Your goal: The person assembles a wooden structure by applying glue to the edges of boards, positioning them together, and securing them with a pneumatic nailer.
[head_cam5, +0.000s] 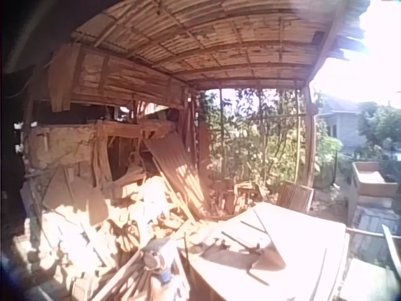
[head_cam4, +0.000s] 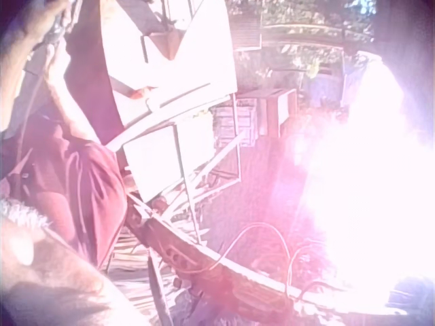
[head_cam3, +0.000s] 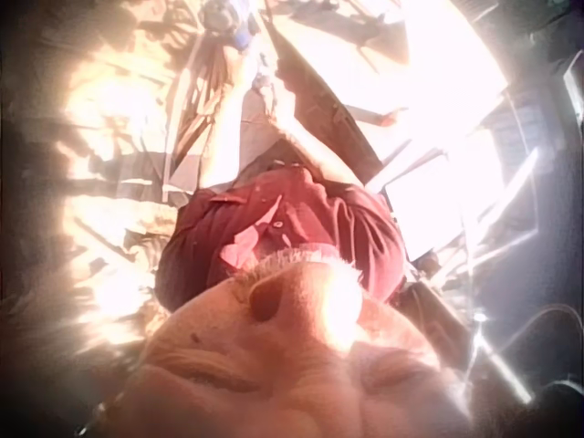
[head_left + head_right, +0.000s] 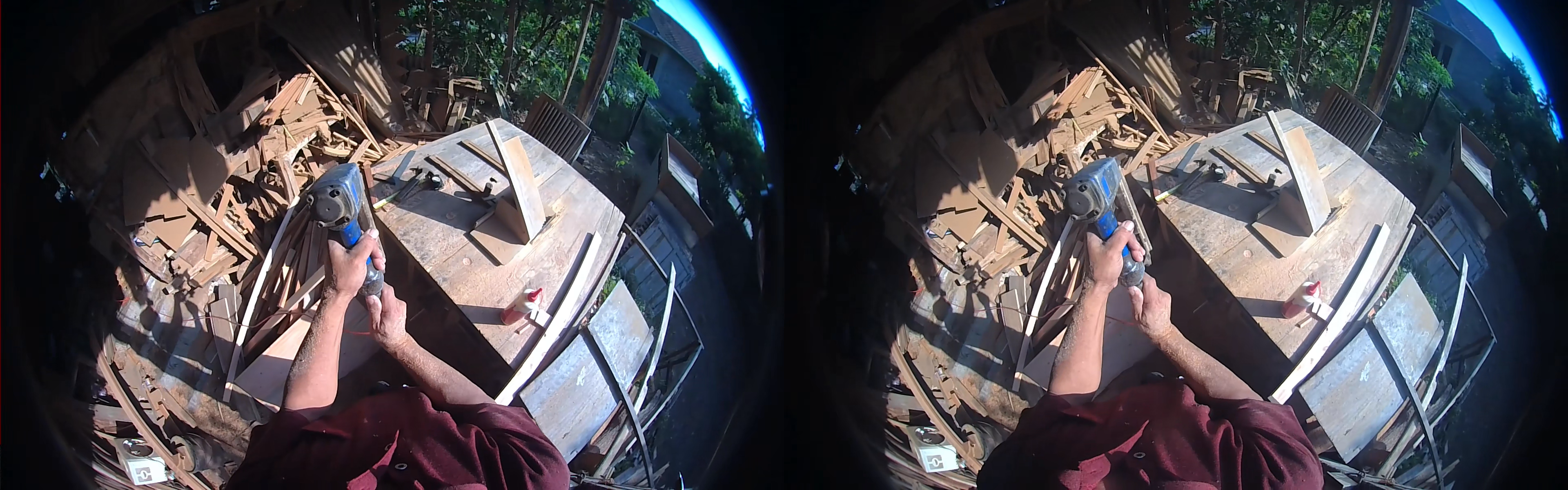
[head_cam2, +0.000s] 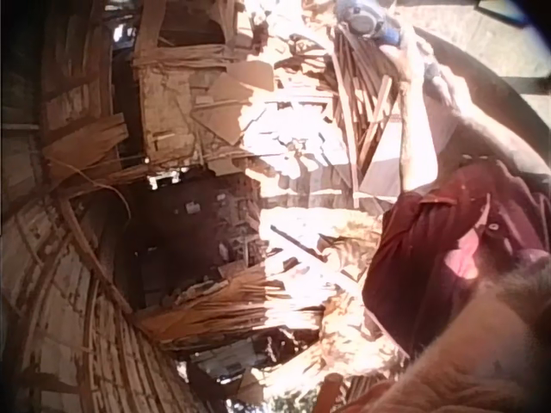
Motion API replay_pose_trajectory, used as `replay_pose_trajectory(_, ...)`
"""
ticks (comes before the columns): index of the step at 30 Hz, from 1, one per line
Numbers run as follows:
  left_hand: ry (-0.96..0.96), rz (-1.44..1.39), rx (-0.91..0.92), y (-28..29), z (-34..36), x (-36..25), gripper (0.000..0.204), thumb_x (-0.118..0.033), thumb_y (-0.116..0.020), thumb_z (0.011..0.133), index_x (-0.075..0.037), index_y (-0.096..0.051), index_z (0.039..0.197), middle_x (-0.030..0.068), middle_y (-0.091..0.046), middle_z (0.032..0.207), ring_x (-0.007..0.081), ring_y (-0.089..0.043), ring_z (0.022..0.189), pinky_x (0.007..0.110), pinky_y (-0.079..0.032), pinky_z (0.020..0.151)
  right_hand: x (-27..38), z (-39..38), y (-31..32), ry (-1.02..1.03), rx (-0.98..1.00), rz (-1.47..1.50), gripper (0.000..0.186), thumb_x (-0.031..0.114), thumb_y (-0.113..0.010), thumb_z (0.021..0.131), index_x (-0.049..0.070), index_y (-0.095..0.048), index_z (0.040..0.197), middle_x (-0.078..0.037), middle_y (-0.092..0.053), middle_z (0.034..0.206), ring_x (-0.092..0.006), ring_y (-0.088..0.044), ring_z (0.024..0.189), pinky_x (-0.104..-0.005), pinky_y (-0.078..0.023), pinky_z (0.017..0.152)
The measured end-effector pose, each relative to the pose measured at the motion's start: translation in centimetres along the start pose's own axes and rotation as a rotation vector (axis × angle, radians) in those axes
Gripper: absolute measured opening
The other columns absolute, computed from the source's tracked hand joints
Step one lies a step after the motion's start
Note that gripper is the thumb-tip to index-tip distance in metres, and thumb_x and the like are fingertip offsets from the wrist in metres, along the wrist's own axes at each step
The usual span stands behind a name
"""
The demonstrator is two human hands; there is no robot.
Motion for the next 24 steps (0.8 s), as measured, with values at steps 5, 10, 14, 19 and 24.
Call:
replay_pose_trajectory(5, 0.130, 0.464, -0.004, -2.5, 1.3, 4.8, 0.037, -0.029, -0.073, 0.089, 0.003, -0.060, 0.075, 0.0117, -0.063, 0.065, 0.0199, -0.061, 0.049, 0.036, -0.050, 0.051, -3.5, -1.3, 1.0, -0.213, 0.149, -0.050, 0.039, 0.027, -0.054, 0.101, -0.001, -0.049, 0.128, -0.020, -0.063, 0.088, -0.0419, -0.066, 0.078, -0.0496, -0.053, 0.069)
replay_pose_trajectory(10, 0.050, 0.988, 0.220, -4.1, 0.6, 14.8, 0.089, -0.046, -0.068, 0.090, 0.007, -0.025, 0.147, 0.0364, -0.063, 0.111, 0.0520, -0.062, 0.105, 0.053, -0.051, 0.088, -8.1, -9.8, 6.5, -0.307, 0.386, -0.278, 0.049, 0.027, -0.066, 0.093, 0.004, -0.053, 0.134, -0.019, -0.059, 0.099, -0.0378, -0.064, 0.091, -0.0454, -0.055, 0.079)
replay_pose_trajectory(14, 0.240, 1.265, 0.562, -9.1, -0.5, 21.6, 0.097, -0.042, -0.062, 0.094, 0.007, -0.003, 0.154, 0.0374, -0.065, 0.093, 0.0477, -0.068, 0.092, 0.053, -0.055, 0.080, -11.8, -16.1, 12.6, -0.447, 0.445, -0.630, 0.042, 0.028, -0.069, 0.088, 0.007, -0.062, 0.124, -0.014, -0.061, 0.105, -0.0314, -0.062, 0.103, -0.0433, -0.052, 0.088)
replay_pose_trajectory(19, 0.134, 1.424, 0.799, -14.5, 0.1, 32.1, 0.101, -0.036, -0.066, 0.094, 0.001, 0.003, 0.156, 0.0244, -0.071, 0.092, 0.0389, -0.071, 0.082, 0.048, -0.057, 0.072, -14.8, -13.6, 17.7, -0.580, 0.739, -0.836, 0.033, 0.029, -0.068, 0.087, 0.008, -0.063, 0.112, -0.014, -0.063, 0.105, -0.0315, -0.061, 0.105, -0.0443, -0.049, 0.087)
replay_pose_trajectory(24, 0.085, 1.460, 1.087, -19.2, 3.2, 40.7, 0.087, -0.022, -0.055, 0.094, -0.001, -0.002, 0.159, 0.0182, -0.073, 0.094, 0.0278, -0.074, 0.080, 0.045, -0.057, 0.069, -17.8, -9.9, 19.7, -0.564, 0.648, -0.765, 0.041, 0.026, -0.071, 0.086, 0.008, -0.061, 0.122, -0.016, -0.064, 0.103, -0.0339, -0.063, 0.099, -0.0460, -0.051, 0.084)
Point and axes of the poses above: each hand's wrist, its own z-axis towards the middle knuckle, its own y-axis out of the back of the hand, x = y × z, the point moved 2 cm from there along z, towards the middle knuckle
